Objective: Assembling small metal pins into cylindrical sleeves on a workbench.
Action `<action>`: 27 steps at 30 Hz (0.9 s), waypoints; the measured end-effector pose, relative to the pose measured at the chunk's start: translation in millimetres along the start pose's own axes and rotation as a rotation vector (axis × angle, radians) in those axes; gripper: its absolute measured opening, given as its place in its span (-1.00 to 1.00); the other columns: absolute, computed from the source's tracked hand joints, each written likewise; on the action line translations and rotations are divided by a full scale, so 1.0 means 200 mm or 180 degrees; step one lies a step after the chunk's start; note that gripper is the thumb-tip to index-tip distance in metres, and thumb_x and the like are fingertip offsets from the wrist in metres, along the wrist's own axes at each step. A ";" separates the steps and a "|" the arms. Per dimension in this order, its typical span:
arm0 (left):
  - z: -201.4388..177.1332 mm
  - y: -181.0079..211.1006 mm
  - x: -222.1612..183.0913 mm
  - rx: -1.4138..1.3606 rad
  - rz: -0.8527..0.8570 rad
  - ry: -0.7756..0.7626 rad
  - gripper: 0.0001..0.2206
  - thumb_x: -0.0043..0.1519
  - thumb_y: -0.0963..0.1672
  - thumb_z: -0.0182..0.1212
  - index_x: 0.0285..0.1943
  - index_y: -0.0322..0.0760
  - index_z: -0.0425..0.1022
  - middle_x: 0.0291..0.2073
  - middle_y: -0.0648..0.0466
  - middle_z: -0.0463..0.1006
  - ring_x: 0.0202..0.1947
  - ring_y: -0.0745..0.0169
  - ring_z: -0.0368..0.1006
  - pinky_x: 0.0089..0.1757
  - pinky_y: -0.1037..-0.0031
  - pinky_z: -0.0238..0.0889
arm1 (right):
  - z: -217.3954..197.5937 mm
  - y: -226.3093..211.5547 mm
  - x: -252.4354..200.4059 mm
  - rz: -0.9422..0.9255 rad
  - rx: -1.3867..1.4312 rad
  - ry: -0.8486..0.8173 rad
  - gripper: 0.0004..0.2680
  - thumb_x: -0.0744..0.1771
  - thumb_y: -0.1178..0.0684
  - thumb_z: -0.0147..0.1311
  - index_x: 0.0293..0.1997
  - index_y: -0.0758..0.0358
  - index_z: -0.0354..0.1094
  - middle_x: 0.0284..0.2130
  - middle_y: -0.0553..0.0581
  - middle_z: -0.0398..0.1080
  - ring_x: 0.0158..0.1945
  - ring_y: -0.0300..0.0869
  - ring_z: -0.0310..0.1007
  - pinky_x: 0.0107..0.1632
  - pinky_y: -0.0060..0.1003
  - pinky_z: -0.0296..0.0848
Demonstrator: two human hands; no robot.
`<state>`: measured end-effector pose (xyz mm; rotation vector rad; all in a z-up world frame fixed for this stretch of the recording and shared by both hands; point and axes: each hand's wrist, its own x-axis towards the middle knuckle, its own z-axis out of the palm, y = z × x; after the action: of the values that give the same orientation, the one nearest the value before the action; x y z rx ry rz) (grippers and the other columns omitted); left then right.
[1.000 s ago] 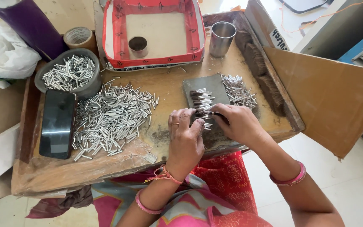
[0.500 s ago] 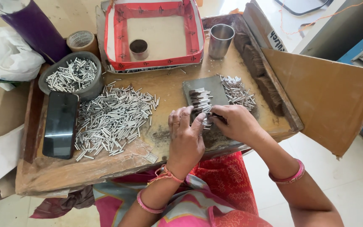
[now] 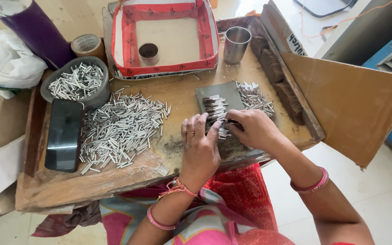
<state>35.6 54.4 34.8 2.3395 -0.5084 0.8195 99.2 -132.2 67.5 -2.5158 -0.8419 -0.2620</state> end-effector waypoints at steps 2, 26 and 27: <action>0.00 0.00 0.01 0.0041 0.0041 0.0009 -0.64 0.13 -0.25 0.17 0.15 -0.35 0.50 0.21 -0.24 0.34 0.29 -0.33 0.19 0.31 -0.12 -0.09 | -0.01 0.01 0.01 -0.0073 -0.0013 -0.0020 -0.85 0.28 0.05 0.18 -0.14 0.23 0.41 -0.41 0.24 0.48 -0.29 0.17 0.50 -0.27 0.01 0.42; 0.01 -0.01 -0.01 -0.0213 -0.0137 0.0069 -0.80 0.17 -0.21 0.24 -0.03 -0.36 0.55 0.17 -0.22 0.39 0.29 -0.31 0.22 0.31 -0.12 -0.07 | 0.03 0.05 0.03 -0.0155 -0.0311 0.0193 -0.89 0.31 0.03 0.19 -0.21 0.21 0.45 -0.38 0.19 0.51 -0.30 0.14 0.51 -0.26 -0.02 0.44; 0.01 -0.01 -0.01 -0.0190 -0.0129 0.0075 -0.78 0.18 -0.21 0.23 0.00 -0.36 0.55 0.17 -0.23 0.38 0.29 -0.32 0.21 0.31 -0.12 -0.07 | 0.02 0.05 0.04 -0.0033 -0.0268 0.0151 -0.88 0.30 0.02 0.19 -0.18 0.20 0.47 -0.42 0.23 0.49 -0.31 0.17 0.50 -0.26 0.00 0.43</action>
<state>36.4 55.4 32.1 2.2755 -0.4677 0.8015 111.1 -132.3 63.1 -2.5729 -0.8417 -0.3662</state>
